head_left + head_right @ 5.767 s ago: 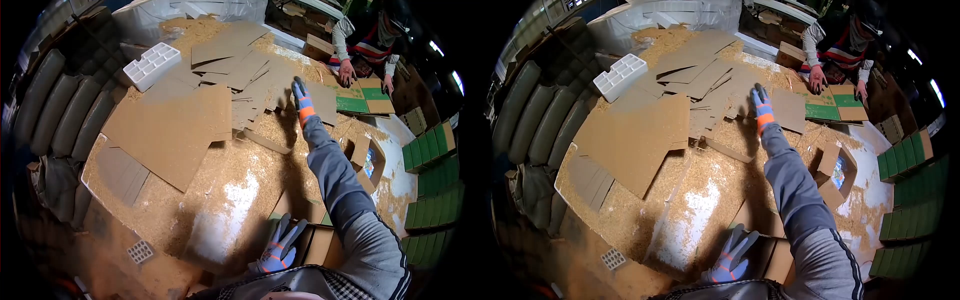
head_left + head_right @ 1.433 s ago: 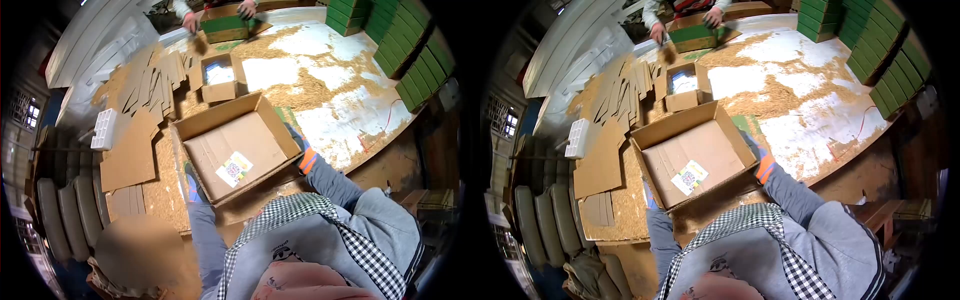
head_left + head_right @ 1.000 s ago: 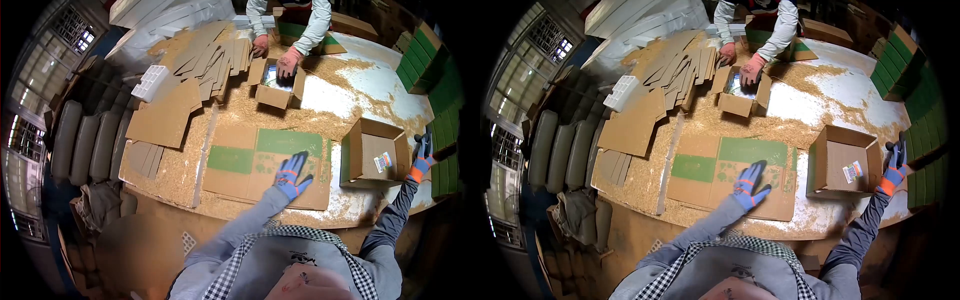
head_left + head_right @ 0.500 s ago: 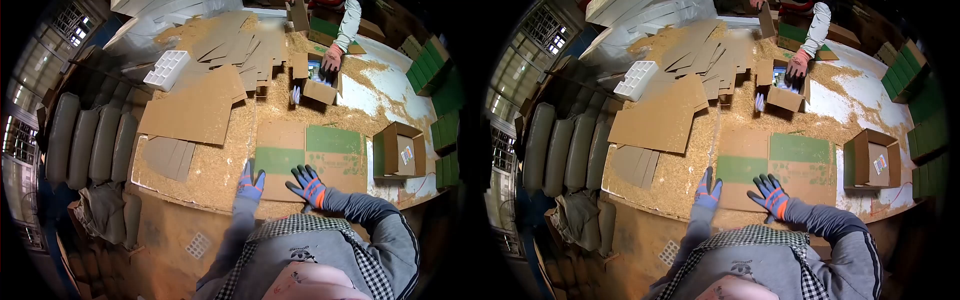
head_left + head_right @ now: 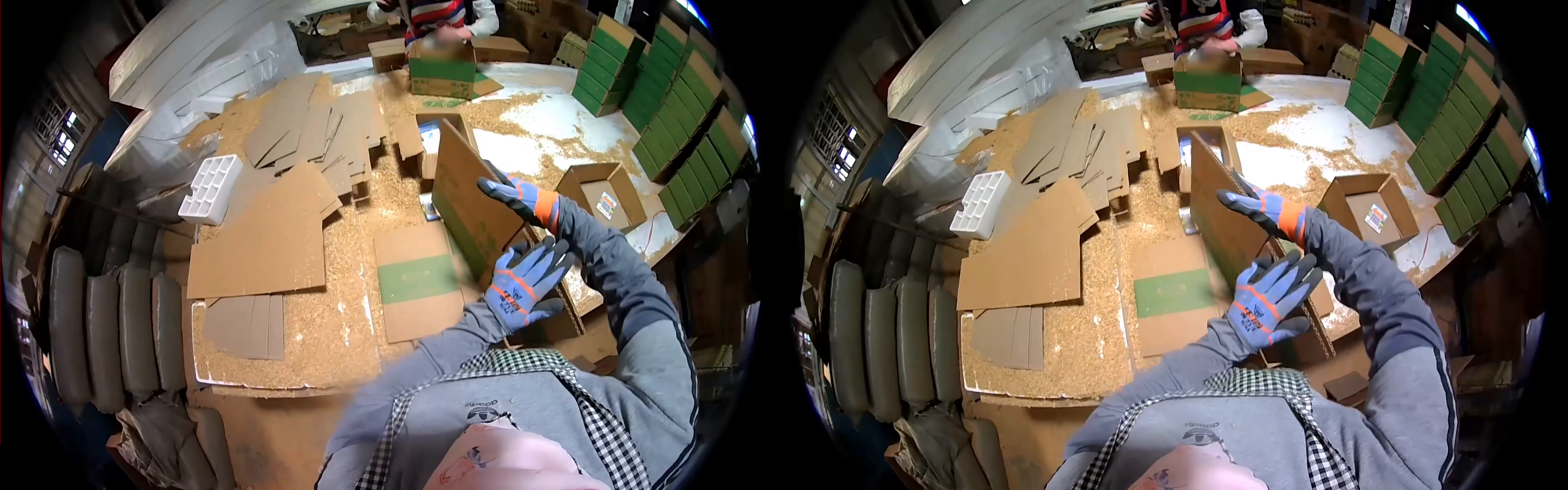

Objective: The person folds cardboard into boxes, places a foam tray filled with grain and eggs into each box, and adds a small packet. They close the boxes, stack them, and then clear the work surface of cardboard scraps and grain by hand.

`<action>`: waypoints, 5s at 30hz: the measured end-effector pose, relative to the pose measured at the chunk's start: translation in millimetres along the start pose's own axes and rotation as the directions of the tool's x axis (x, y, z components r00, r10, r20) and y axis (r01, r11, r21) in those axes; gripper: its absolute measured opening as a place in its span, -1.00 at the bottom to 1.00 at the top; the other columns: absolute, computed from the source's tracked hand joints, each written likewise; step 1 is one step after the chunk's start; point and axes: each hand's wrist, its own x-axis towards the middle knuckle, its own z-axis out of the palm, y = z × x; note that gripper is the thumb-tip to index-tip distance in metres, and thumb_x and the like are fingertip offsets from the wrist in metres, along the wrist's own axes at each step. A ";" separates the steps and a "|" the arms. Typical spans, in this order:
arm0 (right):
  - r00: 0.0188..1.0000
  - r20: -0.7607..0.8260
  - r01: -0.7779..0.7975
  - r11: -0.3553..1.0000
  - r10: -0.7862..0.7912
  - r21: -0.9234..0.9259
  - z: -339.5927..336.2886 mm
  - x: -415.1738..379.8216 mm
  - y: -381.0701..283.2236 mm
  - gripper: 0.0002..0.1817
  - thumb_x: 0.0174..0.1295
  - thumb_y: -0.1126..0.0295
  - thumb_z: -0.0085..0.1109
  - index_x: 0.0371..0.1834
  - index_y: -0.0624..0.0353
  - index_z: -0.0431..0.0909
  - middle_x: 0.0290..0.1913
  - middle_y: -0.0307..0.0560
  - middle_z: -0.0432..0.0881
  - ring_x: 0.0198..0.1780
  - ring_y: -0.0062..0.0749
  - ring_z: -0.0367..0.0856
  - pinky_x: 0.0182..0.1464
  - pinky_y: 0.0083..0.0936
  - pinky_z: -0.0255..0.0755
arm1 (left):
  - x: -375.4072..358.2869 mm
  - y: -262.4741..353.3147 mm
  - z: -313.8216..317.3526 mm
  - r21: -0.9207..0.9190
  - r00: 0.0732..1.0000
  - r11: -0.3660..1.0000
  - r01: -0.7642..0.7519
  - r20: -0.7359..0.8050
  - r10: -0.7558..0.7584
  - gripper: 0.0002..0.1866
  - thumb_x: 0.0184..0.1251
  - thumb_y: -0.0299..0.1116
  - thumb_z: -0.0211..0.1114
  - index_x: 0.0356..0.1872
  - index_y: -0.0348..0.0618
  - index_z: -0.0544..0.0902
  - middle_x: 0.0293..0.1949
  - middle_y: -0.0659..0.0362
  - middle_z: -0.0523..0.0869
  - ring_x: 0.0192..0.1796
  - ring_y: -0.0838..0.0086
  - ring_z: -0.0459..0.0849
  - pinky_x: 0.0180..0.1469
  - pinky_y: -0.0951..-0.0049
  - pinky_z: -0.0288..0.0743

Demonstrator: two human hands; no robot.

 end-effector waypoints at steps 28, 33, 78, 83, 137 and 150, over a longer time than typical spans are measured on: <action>0.854 0.094 -0.497 0.747 0.513 0.441 34.0 -146.0 -73.0 -0.34 0.08 0.20 0.19 0.29 0.08 0.28 0.23 0.06 0.38 0.28 -0.04 0.30 0.32 -0.25 0.15 | -107.2 -70.9 -84.5 -0.885 0.403 0.210 0.415 -0.028 -0.915 -0.42 0.34 -0.13 0.04 0.35 -0.01 0.17 0.22 -0.14 0.29 0.28 0.15 0.31 0.28 0.29 0.24; 0.722 0.108 -0.609 0.553 0.683 0.569 66.6 -33.1 49.0 -0.42 0.12 0.43 0.15 0.29 0.08 0.33 0.29 -0.03 0.36 0.32 -0.32 0.28 0.33 -0.48 0.10 | -127.0 -25.6 -12.8 0.207 0.334 0.306 0.929 -0.121 -0.935 -0.18 0.11 -0.33 0.15 0.43 -0.04 -0.01 0.38 -0.29 -0.06 0.39 -0.20 -0.01 0.40 -0.01 -0.11; 0.373 0.880 -0.752 0.460 -0.293 0.472 79.2 79.7 29.2 -0.40 0.17 0.22 0.27 0.30 0.02 0.34 -0.10 -0.23 0.62 -0.18 -0.64 0.53 -0.15 -0.55 0.45 | -151.2 -74.3 -49.3 -0.964 0.073 0.166 0.207 -0.154 -0.985 -0.60 0.37 -0.50 0.09 0.23 -0.25 0.40 -0.29 0.39 0.52 -0.35 0.78 0.40 -0.34 0.76 0.33; 0.690 0.719 -0.402 0.781 -0.084 0.478 117.3 24.5 5.0 -0.29 0.01 0.15 0.35 0.24 0.16 0.34 0.07 0.14 0.52 0.08 -0.09 0.52 0.10 -0.37 0.37 | -144.1 -60.0 -36.8 -0.881 0.134 0.133 0.454 -0.081 -0.988 -0.52 0.36 -0.51 0.05 0.30 -0.32 0.27 0.25 0.09 0.39 0.25 0.48 0.34 0.27 0.52 0.21; 0.639 0.032 -0.205 0.130 0.768 0.970 44.1 150.7 69.3 -0.60 0.08 0.45 0.24 -0.01 0.45 0.50 0.09 -0.05 0.53 -0.05 -0.45 0.56 0.03 -0.55 0.43 | -37.7 -238.3 -325.2 -0.215 0.437 0.959 0.185 -0.856 -0.276 -0.66 0.29 -0.58 -0.01 0.10 -0.30 0.42 -0.25 0.19 0.52 -0.15 0.48 0.50 0.03 0.45 0.44; 0.695 -0.229 -0.222 0.507 0.682 0.833 52.2 132.9 34.2 -0.69 0.07 0.46 0.23 -0.07 0.18 0.61 -0.16 -0.16 0.65 -0.14 -0.52 0.57 -0.06 -0.59 0.45 | -0.7 -124.1 -208.3 -0.323 0.496 0.941 0.103 -0.803 -0.330 -0.72 0.18 -0.72 0.05 -0.09 -0.40 0.55 -0.05 -0.04 0.63 0.00 0.32 0.61 0.12 0.37 0.46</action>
